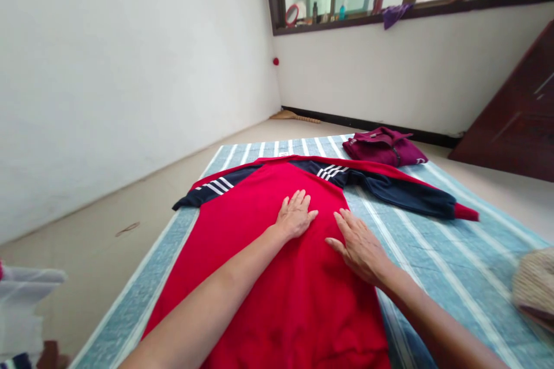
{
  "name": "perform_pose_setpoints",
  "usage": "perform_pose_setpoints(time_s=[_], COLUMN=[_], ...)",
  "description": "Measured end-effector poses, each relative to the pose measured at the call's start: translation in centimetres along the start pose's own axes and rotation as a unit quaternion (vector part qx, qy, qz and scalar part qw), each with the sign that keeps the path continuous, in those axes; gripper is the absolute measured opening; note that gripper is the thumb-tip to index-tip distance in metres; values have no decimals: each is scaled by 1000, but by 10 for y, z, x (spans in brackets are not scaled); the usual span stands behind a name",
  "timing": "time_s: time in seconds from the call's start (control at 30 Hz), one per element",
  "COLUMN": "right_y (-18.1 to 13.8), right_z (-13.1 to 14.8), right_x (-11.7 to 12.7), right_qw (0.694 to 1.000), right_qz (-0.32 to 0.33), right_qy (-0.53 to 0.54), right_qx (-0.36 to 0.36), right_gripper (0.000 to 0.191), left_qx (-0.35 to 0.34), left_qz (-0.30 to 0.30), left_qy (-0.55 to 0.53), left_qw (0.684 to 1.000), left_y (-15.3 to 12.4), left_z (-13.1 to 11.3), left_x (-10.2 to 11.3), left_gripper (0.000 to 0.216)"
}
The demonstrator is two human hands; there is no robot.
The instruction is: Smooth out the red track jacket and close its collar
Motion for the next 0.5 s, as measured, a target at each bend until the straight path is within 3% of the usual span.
perform_pose_setpoints(time_s=[0.07,0.2,0.3,0.5], right_y=[-24,-54,-57,-64], right_z=[-18,-59,-64,-43], right_x=[0,-8,-13,-29], right_qw=[994,952,948,947], right_qz=[-22,-12,19,53], right_qy=[79,211,228,255], right_qx=[-70,-222,-221,-190], right_gripper=[52,48,44,32], left_qx=[-13,-36,-42,-46], left_qz=[10,-2,-6,-22], left_qy=[-12,-10,-11,4], left_qw=[1000,999,999,999], left_y=[-14,-34,-38,-36], left_z=[-14,-36,-41,-42], left_x=[-3,-14,-26,-35], left_gripper=[55,54,56,57])
Point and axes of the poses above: each hand's wrist, its own y-axis towards the middle knuckle, its own x-axis out of the back of the hand, z = x × y, the point moved 7 cm from there along y, towards the middle knuckle, and after that the axes turned 13 degrees about z, right-handed, at the moved point
